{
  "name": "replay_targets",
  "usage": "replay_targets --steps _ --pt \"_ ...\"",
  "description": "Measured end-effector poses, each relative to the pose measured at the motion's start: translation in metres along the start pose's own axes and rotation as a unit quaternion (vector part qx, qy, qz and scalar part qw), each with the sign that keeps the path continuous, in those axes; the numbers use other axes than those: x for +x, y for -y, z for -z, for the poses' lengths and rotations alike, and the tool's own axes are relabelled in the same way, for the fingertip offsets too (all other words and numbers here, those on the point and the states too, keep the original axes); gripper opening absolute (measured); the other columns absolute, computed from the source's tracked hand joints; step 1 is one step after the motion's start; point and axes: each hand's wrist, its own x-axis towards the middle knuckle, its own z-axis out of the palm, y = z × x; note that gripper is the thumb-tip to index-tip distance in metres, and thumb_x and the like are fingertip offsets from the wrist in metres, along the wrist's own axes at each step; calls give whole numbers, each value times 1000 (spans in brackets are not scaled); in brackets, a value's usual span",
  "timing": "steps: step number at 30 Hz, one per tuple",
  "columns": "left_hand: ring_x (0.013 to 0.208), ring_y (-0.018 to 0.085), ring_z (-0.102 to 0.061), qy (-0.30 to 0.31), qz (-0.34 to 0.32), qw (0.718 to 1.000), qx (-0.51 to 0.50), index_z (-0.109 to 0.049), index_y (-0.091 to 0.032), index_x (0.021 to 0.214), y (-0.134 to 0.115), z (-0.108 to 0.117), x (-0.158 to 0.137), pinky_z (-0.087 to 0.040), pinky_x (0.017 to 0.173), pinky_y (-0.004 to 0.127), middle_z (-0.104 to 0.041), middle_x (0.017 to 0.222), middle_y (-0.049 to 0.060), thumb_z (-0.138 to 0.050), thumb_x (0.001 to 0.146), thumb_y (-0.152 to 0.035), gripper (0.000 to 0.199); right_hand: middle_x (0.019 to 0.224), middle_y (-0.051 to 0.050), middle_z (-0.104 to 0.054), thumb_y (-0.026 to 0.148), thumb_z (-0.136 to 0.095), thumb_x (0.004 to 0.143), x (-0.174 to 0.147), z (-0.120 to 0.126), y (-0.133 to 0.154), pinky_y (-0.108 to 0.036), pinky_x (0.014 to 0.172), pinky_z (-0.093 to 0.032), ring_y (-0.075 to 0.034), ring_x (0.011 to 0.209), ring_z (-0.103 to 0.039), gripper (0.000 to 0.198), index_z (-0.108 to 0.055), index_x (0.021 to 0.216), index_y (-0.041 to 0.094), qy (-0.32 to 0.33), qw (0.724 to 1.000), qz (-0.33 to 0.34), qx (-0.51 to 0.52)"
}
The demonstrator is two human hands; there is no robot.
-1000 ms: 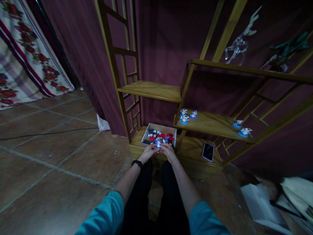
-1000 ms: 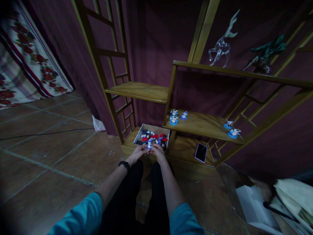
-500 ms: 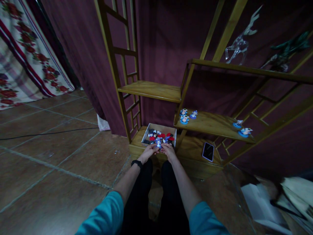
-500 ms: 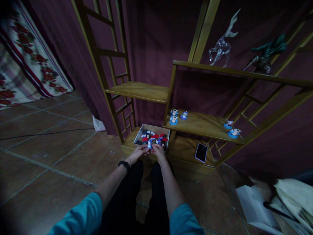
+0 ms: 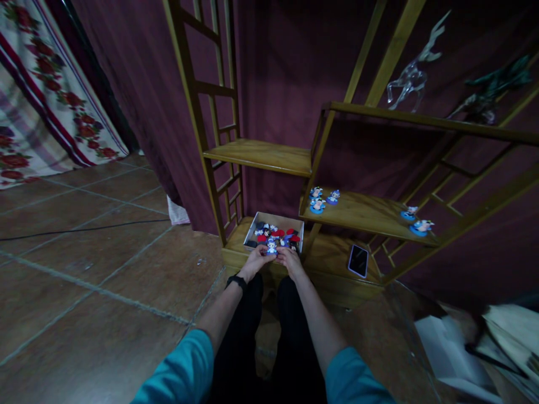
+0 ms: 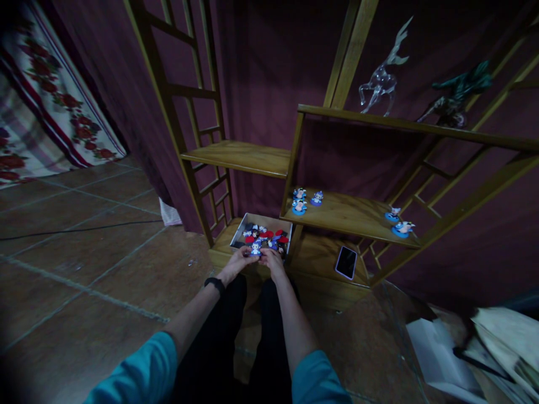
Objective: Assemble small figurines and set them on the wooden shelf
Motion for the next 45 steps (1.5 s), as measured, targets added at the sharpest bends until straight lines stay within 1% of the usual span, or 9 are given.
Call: replay_targets --steps 8,16,22,27,32,35,39,42,45 --pt "62 9 -49 -9 -39 998 57 -49 -16 79 -3 -2 -2 -38 61 22 -54 70 -4 -76 50 -28 41 70 0 -66 34 -69 59 -1 -3 -2 -29 63 -51 -14 64 -61 29 -65 84 21 -8 1000 -1 -10" --pt "55 6 -44 6 -65 991 118 -46 -17 81 4 -3 -1 -35 55 19 -48 65 -8 -72 53 -24 39 72 1 -66 43 -70 61 1 -2 -6 -26 59 -50 -13 63 -60 34 -65 88 22 -7 1000 3 -27" --pt "56 7 -46 22 -90 990 104 -46 -17 81 10 -4 1 -36 55 20 -50 65 -8 -74 53 -26 40 78 -1 -67 44 -69 62 2 -1 -7 -25 58 -49 -14 66 -62 37 -64 92 22 -20 999 6 -32" --pt "62 8 -51 49 -86 994 50 -50 -15 80 8 -3 3 -41 61 21 -56 71 -4 -75 54 -26 37 83 -2 -67 44 -68 62 1 0 -5 -28 62 -52 -16 71 -63 40 -63 94 21 -20 1000 -2 -3" --pt "67 12 -56 59 -72 995 44 -57 -14 87 11 -3 6 -45 64 24 -62 77 1 -74 57 -25 37 84 -2 -67 44 -68 63 -3 -4 -1 -29 65 -51 -16 73 -63 37 -64 91 20 -8 1000 -3 7" --pt "68 13 -58 42 -93 992 78 -59 -13 88 14 -3 7 -45 66 27 -63 78 3 -74 57 -25 36 86 -2 -67 45 -66 64 -6 -5 1 -27 65 -50 -15 74 -63 36 -64 90 20 12 1000 -4 7" --pt "69 14 -58 24 -125 979 160 -60 -14 91 11 -3 2 -45 68 27 -63 79 2 -71 60 -25 34 90 -2 -67 46 -66 64 -6 -4 0 -28 67 -50 -16 79 -63 35 -64 90 22 35 999 -7 -2" --pt "70 14 -57 17 -143 959 246 -59 -17 92 7 -5 -4 -45 68 27 -62 78 0 -66 65 -24 29 89 -1 -68 45 -68 63 -5 -3 -1 -27 67 -49 -16 80 -63 35 -63 90 23 25 999 -18 -20" --pt "77 16 -58 10 -169 930 325 -57 -18 97 4 -7 -12 -44 72 27 -61 84 2 -63 69 -22 29 87 -1 -68 42 -69 61 -6 -4 -1 -26 66 -48 -16 80 -62 34 -64 89 23 15 999 -21 -21"
